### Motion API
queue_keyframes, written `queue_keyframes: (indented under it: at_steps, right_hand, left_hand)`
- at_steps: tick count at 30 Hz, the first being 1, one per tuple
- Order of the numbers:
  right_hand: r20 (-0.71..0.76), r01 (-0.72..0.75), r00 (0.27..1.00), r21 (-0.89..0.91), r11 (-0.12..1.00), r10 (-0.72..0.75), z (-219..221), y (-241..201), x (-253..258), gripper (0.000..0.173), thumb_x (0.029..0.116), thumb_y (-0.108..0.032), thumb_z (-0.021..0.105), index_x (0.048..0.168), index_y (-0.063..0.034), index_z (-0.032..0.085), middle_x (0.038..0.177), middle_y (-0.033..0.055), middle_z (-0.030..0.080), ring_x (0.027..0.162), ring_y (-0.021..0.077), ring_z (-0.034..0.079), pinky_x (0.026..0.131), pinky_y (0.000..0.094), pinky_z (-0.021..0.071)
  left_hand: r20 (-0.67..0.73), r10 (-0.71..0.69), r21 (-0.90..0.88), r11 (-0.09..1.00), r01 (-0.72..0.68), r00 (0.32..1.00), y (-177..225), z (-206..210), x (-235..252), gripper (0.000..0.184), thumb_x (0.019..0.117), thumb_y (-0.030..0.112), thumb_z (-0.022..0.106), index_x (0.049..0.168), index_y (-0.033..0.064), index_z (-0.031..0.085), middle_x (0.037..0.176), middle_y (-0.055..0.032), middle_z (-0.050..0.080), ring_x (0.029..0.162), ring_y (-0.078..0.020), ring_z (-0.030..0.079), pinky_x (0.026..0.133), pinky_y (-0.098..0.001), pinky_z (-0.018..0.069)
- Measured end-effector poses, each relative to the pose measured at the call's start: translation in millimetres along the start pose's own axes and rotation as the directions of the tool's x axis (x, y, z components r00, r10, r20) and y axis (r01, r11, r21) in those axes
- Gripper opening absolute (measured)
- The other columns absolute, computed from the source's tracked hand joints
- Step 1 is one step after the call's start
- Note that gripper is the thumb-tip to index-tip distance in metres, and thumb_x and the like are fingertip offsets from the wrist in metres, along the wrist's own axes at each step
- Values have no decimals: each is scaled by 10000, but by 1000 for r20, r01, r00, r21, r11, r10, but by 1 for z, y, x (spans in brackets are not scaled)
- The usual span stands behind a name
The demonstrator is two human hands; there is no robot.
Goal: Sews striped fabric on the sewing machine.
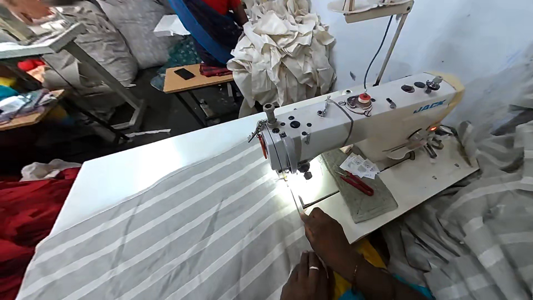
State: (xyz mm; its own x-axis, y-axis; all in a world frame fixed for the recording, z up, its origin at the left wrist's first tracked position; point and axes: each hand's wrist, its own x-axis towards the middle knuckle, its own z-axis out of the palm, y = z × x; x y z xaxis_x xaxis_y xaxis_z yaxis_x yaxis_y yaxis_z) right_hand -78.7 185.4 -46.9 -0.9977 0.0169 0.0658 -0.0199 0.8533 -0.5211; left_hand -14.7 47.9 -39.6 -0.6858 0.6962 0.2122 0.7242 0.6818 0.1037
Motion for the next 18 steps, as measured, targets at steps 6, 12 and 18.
queue_keyframes:
  at_steps: [6, 12, 18]
  right_hand:
    - [-36, 23, 999, 24, 999, -22, 1, 4, 0, 304, 977, -129, 564, 1197, -80, 768, 985, 143, 713, 869, 264, 718, 760, 370, 603]
    - [-72, 45, 996, 6, 999, -44, 5, 6, 7, 252, 982, -133, 594, 1132, -72, 786, 958, 135, 711, 857, 258, 718, 751, 380, 607]
    - [-37, 15, 999, 28, 1000, -14, -1, 4, 49, 198, 980, -117, 624, 1062, -25, 779, 962, 163, 687, 851, 288, 696, 754, 427, 588]
  left_hand:
    - [-311, 78, 69, 996, -59, 947, -43, 33, 19, 215, 921, 87, 576, 978, 44, 778, 1073, -124, 765, 1001, -270, 753, 819, -373, 623]
    - [-401, 49, -22, 998, -63, 915, -85, 49, 43, 211, 949, 154, 594, 967, 107, 799, 1020, -31, 774, 981, -189, 747, 825, -329, 620]
    - [-422, 9, -65, 997, -40, 907, -111, 49, 76, 205, 926, 179, 609, 892, 117, 802, 951, -20, 773, 930, -193, 750, 772, -350, 617]
